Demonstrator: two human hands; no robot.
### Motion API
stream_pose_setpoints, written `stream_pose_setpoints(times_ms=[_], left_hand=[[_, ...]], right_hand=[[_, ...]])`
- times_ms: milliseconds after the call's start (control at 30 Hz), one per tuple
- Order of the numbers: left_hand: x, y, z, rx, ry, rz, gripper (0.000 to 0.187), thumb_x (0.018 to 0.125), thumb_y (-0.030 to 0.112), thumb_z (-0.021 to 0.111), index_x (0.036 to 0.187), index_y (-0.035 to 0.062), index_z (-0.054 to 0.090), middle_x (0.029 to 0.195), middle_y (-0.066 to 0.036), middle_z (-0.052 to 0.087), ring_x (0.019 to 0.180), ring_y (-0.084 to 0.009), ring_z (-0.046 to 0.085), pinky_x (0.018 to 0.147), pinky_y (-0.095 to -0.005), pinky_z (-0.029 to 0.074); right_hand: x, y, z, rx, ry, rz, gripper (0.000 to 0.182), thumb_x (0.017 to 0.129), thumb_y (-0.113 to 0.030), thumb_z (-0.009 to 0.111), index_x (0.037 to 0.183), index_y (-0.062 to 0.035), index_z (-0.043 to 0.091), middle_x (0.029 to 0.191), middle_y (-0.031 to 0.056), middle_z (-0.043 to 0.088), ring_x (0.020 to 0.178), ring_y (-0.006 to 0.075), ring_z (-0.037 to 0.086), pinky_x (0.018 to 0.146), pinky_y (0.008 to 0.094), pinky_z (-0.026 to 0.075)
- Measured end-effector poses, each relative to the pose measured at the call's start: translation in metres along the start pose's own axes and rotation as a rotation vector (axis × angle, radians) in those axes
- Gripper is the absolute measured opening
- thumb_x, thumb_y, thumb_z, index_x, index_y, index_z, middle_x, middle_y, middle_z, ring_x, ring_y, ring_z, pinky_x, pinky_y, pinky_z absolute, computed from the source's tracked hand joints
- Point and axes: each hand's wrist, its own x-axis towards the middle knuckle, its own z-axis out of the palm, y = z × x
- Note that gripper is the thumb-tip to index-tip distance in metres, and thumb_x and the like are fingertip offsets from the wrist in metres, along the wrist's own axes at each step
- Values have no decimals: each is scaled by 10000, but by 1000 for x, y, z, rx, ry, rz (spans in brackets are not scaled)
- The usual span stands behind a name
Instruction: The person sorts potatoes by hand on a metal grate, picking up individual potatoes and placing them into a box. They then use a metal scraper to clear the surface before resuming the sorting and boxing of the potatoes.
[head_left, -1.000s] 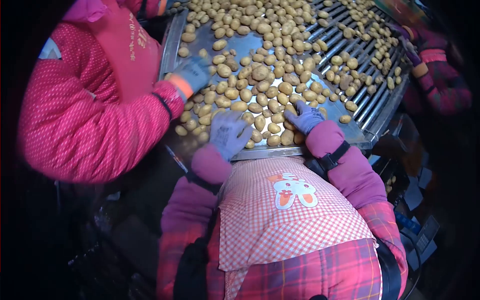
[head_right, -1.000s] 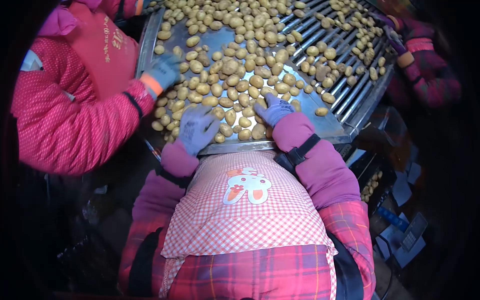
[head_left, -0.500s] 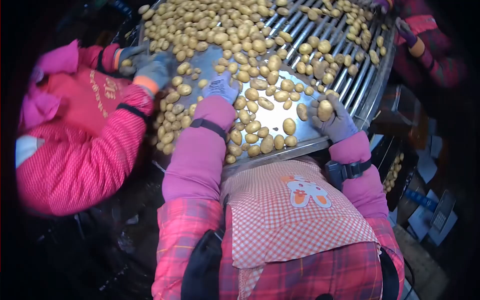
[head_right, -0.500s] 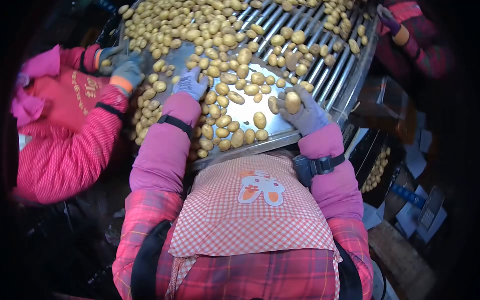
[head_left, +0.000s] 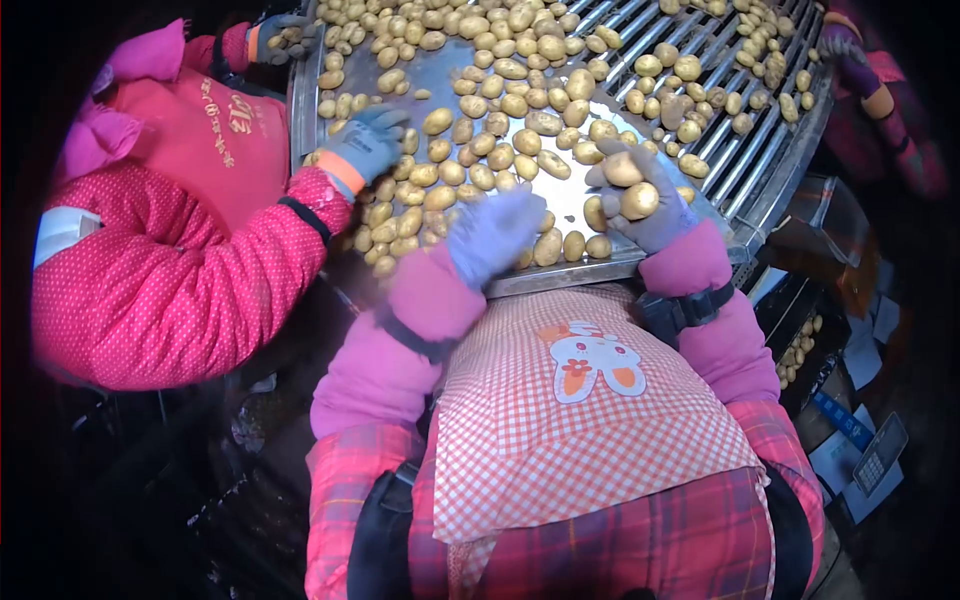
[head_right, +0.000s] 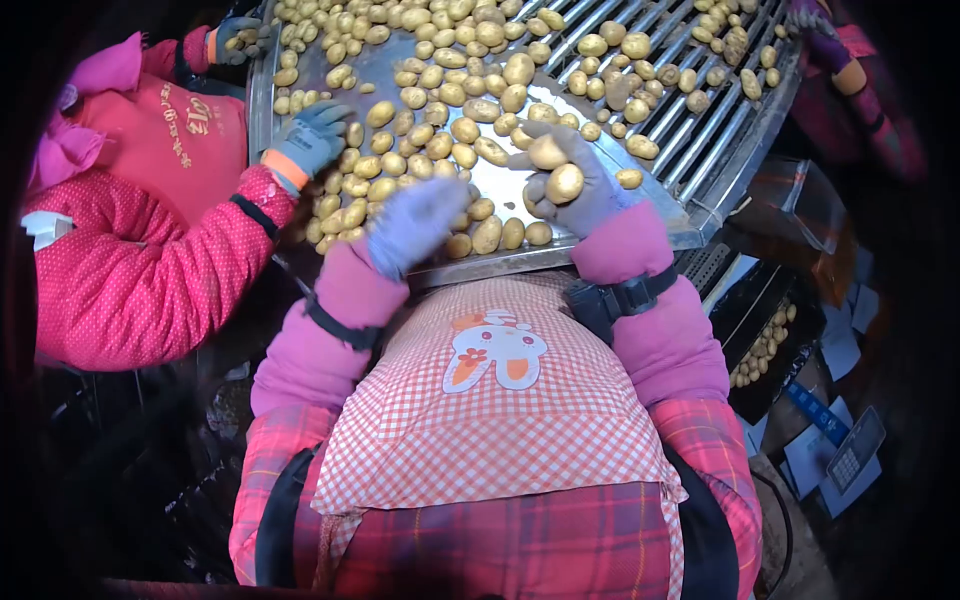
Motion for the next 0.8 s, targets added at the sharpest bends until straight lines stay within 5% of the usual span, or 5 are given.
stream_pose_setpoints(times_ms=[200, 333, 367, 400, 800], left_hand=[[1, -7, 53, 758, 59, 128, 243, 898, 310, 495, 961, 117, 630, 807, -94, 626, 779, -303, 642, 659, -485, 476], [21, 7, 60, 784, -257, -80, 296, 884, 344, 505, 1046, 114, 600, 979, -129, 661, 885, -335, 652, 724, -488, 493], [24, 11, 59, 776, -282, -143, 346, 860, 365, 525, 1071, 97, 582, 1028, -154, 662, 921, -345, 652, 759, -470, 505], [27, 10, 59, 788, -284, -124, 346, 860, 365, 525, 1071, 97, 582, 1028, -154, 662, 921, -345, 652, 759, -470, 505], [41, 69, 40, 98, 250, 44, 228, 880, 241, 645, 963, 31, 615, 831, -117, 644, 728, -210, 641, 652, -361, 500]], right_hand=[[0, 16, -7, 629, 71, 163, 442, 1014, -369, 436, 1345, -77, 438, 1146, 163, 582, 785, 165, 523, 610, 249, 445], [-23, 19, -7, 281, 126, -21, 444, 1018, -334, 431, 1376, -70, 414, 1284, 188, 552, 1068, 263, 607, 730, 302, 508], [-19, 37, -25, 79, 90, -113, 396, 996, -141, 484, 1374, -55, 406, 1359, 196, 509, 1171, 299, 583, 808, 310, 526], [-25, 25, -34, 635, -42, 47, 476, 913, 80, 517, 1358, -43, 401, 1371, 200, 497, 1182, 308, 582, 854, 301, 531], [-37, 47, -43, -1341, -96, -734, 641, 888, 10, 618, 1401, -116, 255, 1418, 154, 422, 1262, 250, 498, 942, 334, 494]])
